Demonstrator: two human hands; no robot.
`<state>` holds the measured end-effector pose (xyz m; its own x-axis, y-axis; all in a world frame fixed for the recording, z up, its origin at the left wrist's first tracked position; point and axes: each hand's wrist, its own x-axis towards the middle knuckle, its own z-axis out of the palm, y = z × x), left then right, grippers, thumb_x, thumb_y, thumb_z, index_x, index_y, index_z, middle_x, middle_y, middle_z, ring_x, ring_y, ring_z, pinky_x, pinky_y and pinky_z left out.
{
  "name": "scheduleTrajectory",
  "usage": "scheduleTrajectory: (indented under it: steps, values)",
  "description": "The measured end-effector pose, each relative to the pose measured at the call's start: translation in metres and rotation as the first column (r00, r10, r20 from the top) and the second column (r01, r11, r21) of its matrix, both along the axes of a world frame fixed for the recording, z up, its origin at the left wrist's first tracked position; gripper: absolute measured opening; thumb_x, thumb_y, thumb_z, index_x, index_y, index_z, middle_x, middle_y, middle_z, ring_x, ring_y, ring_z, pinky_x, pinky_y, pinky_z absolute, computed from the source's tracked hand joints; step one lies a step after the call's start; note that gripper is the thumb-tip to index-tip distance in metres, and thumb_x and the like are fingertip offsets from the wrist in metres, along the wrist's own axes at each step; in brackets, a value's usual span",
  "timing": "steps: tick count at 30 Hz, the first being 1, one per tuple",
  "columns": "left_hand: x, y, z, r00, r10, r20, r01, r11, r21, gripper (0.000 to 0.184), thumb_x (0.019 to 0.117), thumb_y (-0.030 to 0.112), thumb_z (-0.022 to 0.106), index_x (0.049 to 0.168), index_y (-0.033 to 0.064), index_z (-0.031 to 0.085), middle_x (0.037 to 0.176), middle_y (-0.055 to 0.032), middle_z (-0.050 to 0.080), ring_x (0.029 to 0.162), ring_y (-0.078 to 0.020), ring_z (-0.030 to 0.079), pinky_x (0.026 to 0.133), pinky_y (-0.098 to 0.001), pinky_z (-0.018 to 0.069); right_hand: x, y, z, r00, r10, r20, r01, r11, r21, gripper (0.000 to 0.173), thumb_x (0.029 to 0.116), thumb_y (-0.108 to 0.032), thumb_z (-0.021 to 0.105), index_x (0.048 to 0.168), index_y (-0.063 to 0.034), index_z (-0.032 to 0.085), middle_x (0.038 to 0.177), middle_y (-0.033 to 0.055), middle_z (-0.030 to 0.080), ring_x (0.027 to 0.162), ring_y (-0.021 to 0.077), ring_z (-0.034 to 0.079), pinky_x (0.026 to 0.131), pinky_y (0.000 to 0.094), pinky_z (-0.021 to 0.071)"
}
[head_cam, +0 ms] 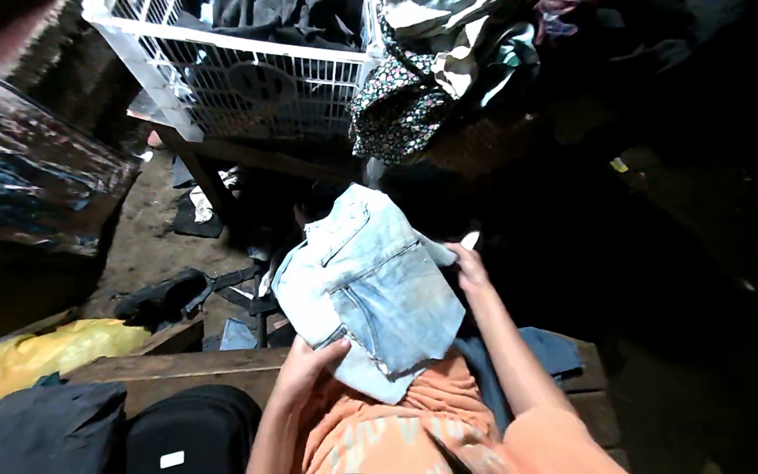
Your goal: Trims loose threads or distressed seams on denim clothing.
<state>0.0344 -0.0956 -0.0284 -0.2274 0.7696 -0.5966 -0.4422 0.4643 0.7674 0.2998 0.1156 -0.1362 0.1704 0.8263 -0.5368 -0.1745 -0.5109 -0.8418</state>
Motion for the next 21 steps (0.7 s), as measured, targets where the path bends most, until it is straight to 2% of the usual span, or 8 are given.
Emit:
scheduleTrajectory:
  steps: [3,8,13,16,17,19,20,21]
  values:
    - [-0.031,-0.005,0.008,0.987,-0.101,-0.125,0.110,0.992,0.067,0.045,0.0752,-0.009,0.070,0.117,0.0012,0.059,0.094,0.0016,0.075,0.085,-0.0072,0.072,0.081,-0.0275,0.0621,0.054,-0.044,0.046,0.998,-0.008,0.059,-0.003,0.985,0.175,0.021,0.0919,0.007,0.053,0.108,-0.0065,0.054,0.064,-0.0082,0.054,0.042,-0.0020,0.038,0.038,0.0138,0.0322]
    - [-0.063,-0.022,0.013,0.930,-0.358,-0.087,0.365,0.926,0.098,0.044,0.0733,-0.006,0.073,0.113,0.0116,0.067,0.096,0.0077,0.077,0.087,-0.0034,0.073,0.083,-0.0243,0.0613,0.089,-0.144,0.090,0.949,-0.005,0.314,-0.060,0.979,0.196,0.023,0.0748,0.001,0.066,0.095,-0.0085,0.059,0.066,-0.0106,0.059,0.042,-0.0030,0.042,0.039,0.0145,0.0372]
    - [-0.077,-0.013,0.000,0.870,-0.492,-0.032,0.492,0.860,0.136,0.050,0.0728,-0.004,0.074,0.119,0.0126,0.065,0.100,0.0089,0.077,0.090,-0.0021,0.072,0.086,-0.0237,0.0606,0.096,-0.189,0.069,0.951,-0.285,0.122,0.278,0.958,0.071,0.022,0.0874,0.009,0.050,0.090,-0.0123,0.054,0.052,-0.0109,0.048,0.036,-0.0036,0.032,0.035,0.0123,0.0293]
    - [-0.074,0.003,-0.001,0.731,-0.605,-0.315,0.637,0.771,-0.002,0.040,0.0807,0.005,0.077,0.118,0.0013,0.064,0.100,0.0032,0.074,0.093,-0.0019,0.070,0.090,-0.0254,0.0582,0.113,-0.190,0.062,0.937,-0.069,0.344,0.096,0.993,-0.062,0.016,0.0948,0.001,0.057,0.110,-0.0040,0.058,0.058,-0.0069,0.048,0.039,-0.0014,0.035,0.038,0.0144,0.0320]
    - [-0.077,0.009,-0.007,0.633,-0.640,-0.436,0.679,0.729,-0.085,0.041,0.0831,0.013,0.078,0.120,-0.0004,0.065,0.103,-0.0027,0.073,0.096,-0.0075,0.070,0.093,-0.0313,0.0576,0.121,-0.185,0.056,0.851,0.142,0.506,-0.064,0.984,-0.168,0.026,0.0971,-0.007,0.060,0.121,0.0004,0.060,0.069,0.0003,0.055,0.049,0.0047,0.043,0.046,0.0205,0.0386]
    - [-0.086,0.014,-0.016,0.502,-0.623,-0.600,0.641,0.734,-0.225,0.061,0.0860,0.026,0.080,0.134,-0.0044,0.059,0.119,-0.0230,0.069,0.111,-0.0341,0.067,0.099,-0.0560,0.0514,0.133,-0.168,0.050,0.618,0.511,0.598,-0.292,0.855,-0.429,0.040,0.1041,-0.019,0.058,0.135,0.0060,0.059,0.110,0.0253,0.069,0.098,0.0353,0.066,0.090,0.0526,0.0499]
    - [-0.088,0.015,-0.017,0.513,-0.549,-0.660,0.566,0.794,-0.221,0.071,0.0887,0.027,0.078,0.145,-0.0057,0.049,0.128,-0.0288,0.063,0.118,-0.0411,0.063,0.101,-0.0598,0.0491,0.133,-0.159,0.048,0.538,0.589,0.603,-0.339,0.806,-0.484,0.041,0.1067,-0.022,0.054,0.135,0.0069,0.060,0.118,0.0304,0.067,0.111,0.0439,0.064,0.100,0.0608,0.0450]
    - [-0.085,0.016,-0.017,0.547,-0.407,-0.732,0.455,0.878,-0.148,0.067,0.0923,0.026,0.072,0.146,-0.0063,0.047,0.127,-0.0281,0.063,0.114,-0.0377,0.064,0.095,-0.0542,0.0529,0.128,-0.152,0.050,0.495,0.602,0.627,-0.362,0.798,-0.482,0.039,0.1085,-0.023,0.050,0.130,0.0066,0.063,0.114,0.0302,0.068,0.107,0.0442,0.064,0.098,0.0619,0.0451]
